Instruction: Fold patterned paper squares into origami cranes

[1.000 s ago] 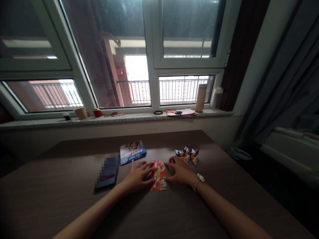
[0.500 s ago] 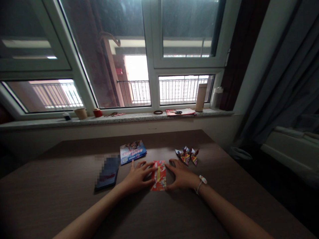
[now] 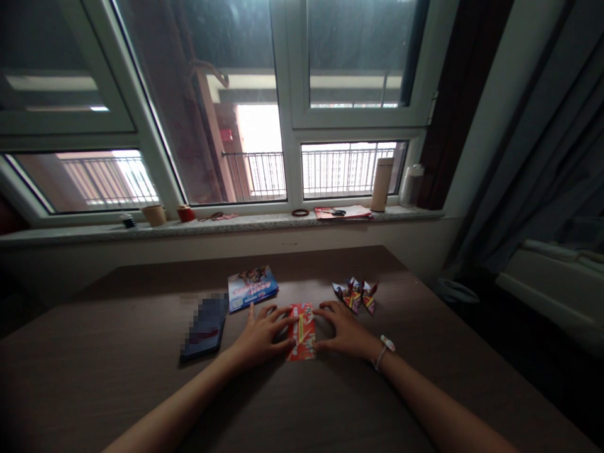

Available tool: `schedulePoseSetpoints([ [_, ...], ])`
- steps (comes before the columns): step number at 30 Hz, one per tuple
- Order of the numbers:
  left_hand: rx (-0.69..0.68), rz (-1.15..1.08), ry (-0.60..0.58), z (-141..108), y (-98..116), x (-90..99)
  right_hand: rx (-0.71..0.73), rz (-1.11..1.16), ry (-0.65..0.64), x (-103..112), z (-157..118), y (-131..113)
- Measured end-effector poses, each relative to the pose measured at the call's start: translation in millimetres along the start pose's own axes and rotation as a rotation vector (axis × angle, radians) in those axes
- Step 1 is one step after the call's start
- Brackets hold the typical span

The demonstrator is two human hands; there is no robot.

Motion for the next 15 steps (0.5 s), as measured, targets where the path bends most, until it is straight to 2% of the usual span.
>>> schedulePoseSetpoints([
  [6, 0.010, -0.004, 0.003, -0.9, 1.0, 0.5, 0.066, 0.028, 0.019, 1.9, 0.1, -5.5],
  [15, 0.015, -0.011, 0.005, 0.5, 0.1, 0.0, 0.038, 0.000, 0.037, 1.4, 3.4, 1.2],
])
Point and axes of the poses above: each hand's wrist, its own z-axis towards the middle knuckle, its own x-axis out of the back of the hand, y = z × x, the point moved 7 cm from there along z, towards the middle knuckle, and after that the axes turned 10 degrees about z, right-handed, at the moved point
